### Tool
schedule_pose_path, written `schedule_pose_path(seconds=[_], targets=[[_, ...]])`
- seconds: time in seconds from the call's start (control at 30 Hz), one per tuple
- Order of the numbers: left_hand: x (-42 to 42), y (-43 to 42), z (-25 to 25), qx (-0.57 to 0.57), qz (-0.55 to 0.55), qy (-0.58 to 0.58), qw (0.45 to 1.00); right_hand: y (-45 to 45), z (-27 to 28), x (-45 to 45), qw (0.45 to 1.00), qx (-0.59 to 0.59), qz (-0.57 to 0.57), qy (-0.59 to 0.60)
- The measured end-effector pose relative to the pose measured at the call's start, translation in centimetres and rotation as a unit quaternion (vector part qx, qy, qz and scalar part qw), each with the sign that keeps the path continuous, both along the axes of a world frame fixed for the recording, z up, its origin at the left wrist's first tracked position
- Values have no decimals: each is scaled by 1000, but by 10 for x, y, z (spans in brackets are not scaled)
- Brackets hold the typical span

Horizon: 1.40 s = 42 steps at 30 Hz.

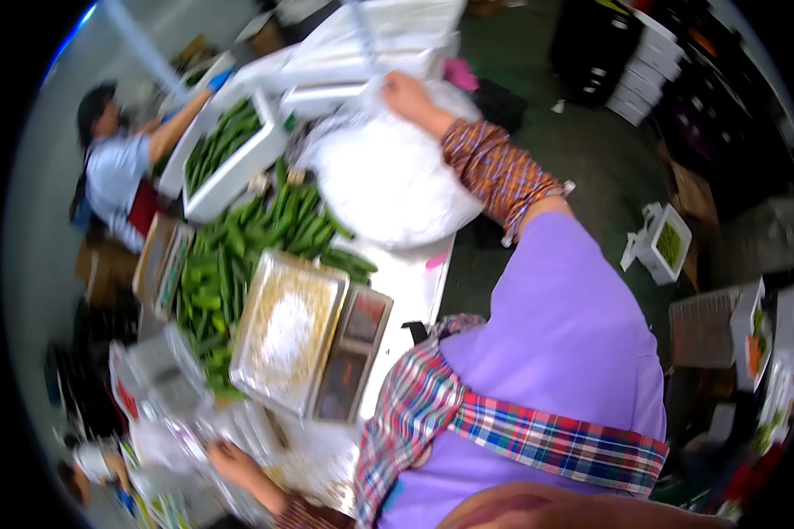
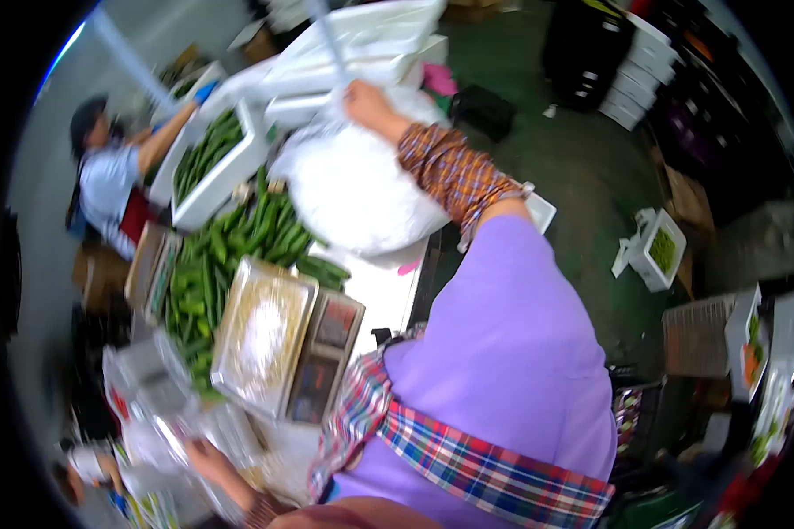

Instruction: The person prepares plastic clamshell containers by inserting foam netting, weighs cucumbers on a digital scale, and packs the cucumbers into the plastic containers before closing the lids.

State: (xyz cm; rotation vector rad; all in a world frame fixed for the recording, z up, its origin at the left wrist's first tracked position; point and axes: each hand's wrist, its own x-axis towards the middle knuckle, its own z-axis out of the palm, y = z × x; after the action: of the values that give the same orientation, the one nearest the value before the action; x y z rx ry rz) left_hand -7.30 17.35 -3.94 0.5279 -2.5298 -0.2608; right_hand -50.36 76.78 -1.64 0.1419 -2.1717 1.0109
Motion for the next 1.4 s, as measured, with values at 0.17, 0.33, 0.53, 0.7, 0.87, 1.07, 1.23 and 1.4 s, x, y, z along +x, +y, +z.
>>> schedule_pose_path(seconds=[0.17, 0.33, 0.53, 0.7, 0.87, 1.07, 1.23, 1.4], targets=[[24, 85, -53, -14, -66, -56, 996, -28, 20, 49, 911, -352, 205, -65], [3, 144, -53, 105, -103, -35, 989, -80, 43, 146, 808, -408, 397, -151], [-11, 183, -46, 250, -141, 15, 958, -169, 2, 204, 683, -379, 542, -310], [-16, 210, -39, 381, -167, 62, 907, -209, -26, 270, 674, -216, 604, -366], [-14, 232, -36, 515, -207, 103, 826, -214, -53, 315, 629, -223, 659, -346], [-37, 238, -47, 595, -250, 20, 764, -193, -56, 319, 719, -216, 562, -348], [-48, 247, -31, 709, -216, -113, 661, -175, -73, 318, 754, -227, 522, -329], [-51, 274, -27, 737, -322, -59, 592, -160, -68, 318, 558, -522, 451, -461]])
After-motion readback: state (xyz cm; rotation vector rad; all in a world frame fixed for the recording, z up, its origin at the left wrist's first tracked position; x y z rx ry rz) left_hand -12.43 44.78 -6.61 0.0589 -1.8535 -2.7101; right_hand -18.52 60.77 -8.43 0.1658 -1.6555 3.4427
